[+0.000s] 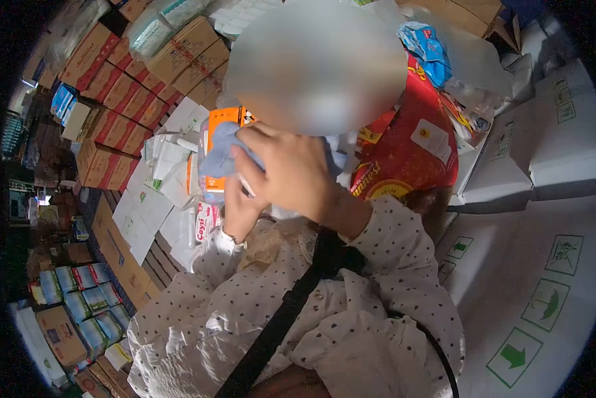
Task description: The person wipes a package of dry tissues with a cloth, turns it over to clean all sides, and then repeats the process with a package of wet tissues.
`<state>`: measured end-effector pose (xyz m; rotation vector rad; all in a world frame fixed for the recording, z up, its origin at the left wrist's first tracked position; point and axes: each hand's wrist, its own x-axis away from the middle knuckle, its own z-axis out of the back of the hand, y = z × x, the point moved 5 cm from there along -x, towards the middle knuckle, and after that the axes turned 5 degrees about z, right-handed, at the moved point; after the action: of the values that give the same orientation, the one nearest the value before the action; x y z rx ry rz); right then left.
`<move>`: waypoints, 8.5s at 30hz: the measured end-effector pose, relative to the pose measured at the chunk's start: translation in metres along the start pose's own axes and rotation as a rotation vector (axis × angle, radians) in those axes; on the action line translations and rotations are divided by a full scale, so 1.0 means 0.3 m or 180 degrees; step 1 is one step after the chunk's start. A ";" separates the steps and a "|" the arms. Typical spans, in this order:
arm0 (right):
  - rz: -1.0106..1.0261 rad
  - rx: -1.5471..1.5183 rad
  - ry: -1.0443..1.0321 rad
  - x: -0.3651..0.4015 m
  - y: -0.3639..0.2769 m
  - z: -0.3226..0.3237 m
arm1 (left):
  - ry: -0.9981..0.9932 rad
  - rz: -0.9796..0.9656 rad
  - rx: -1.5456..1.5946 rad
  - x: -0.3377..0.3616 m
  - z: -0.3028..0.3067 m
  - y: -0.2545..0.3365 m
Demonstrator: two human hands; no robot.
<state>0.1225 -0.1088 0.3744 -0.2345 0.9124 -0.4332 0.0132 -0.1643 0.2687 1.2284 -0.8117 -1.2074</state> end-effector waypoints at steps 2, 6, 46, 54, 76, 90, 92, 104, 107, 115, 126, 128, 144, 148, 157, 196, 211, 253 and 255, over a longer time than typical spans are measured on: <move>0.0020 0.0081 -0.0054 0.001 0.037 0.015 | -0.0003 0.0151 0.0668 0.036 0.016 0.007; 0.0105 0.0797 0.0163 0.016 0.141 0.076 | 0.0231 -0.0315 0.0392 0.052 0.016 0.090; -0.1543 -0.0456 0.0672 -0.029 0.245 0.006 | 0.0487 0.1128 0.3073 0.016 0.124 -0.474; -0.0170 -0.0317 0.0302 0.043 0.026 -0.234 | 0.0149 0.0889 0.0684 0.186 0.235 -0.494; -0.1116 0.0538 0.0361 0.305 0.649 -0.181 | 0.0772 -0.0093 -0.0762 0.040 0.141 -0.175; 0.0152 -0.0875 0.0397 0.082 -0.062 -0.262 | 0.1083 -0.0447 -0.1106 0.089 0.116 -0.219; 0.0059 -0.0816 0.0281 0.097 -0.002 -0.282 | 0.1143 -0.0154 -0.0740 0.111 0.131 -0.256; -0.0678 0.1296 0.0589 0.354 0.777 -0.154 | 0.1324 -0.0072 -0.0401 0.103 0.122 -0.171; -0.1785 -0.0117 0.1739 0.364 0.892 -0.052 | 0.1436 0.0218 0.0365 0.063 0.163 -0.163; -0.1500 0.0295 0.1513 0.265 0.615 -0.176 | 0.1184 0.1796 0.2571 0.026 0.117 -0.567; 0.0699 -0.0234 -0.1503 0.355 0.071 -0.506 | 0.1253 0.1444 0.3422 0.076 0.114 -0.651; 0.0840 -0.0391 -0.1406 0.380 0.063 -0.487 | 0.1258 0.1331 0.3299 0.116 0.134 -0.856; -0.0468 0.1027 -0.0970 0.323 0.475 -0.469 | 0.1154 0.1872 0.2806 0.059 0.112 -0.595; 0.0554 0.0106 -0.1533 0.393 0.180 -0.502 | 0.0585 0.1577 0.2690 0.035 0.118 -0.594; 0.0170 0.0486 -0.1887 0.376 0.410 -0.348 | 0.0842 0.1862 0.2570 0.038 0.138 -0.599; -0.2093 -0.3368 0.2480 0.303 0.691 0.040 | -0.0282 -0.1712 -0.1719 0.060 0.147 -0.152; 0.0756 -0.0556 0.0202 0.045 -0.074 -0.196 | 0.2010 0.0021 0.2704 0.018 0.145 -0.097; -0.1108 0.1108 -0.0496 0.280 0.841 -0.069 | 0.1288 0.1704 0.3708 0.279 0.198 -0.375; -0.0810 0.0888 0.0103 0.393 0.852 -0.007 | 0.1455 0.1465 0.3928 0.302 0.254 -0.419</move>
<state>0.2506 0.0644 0.1935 -0.0877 0.8457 -0.7950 -0.0679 -0.2601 0.1501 2.0091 -1.4370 0.0910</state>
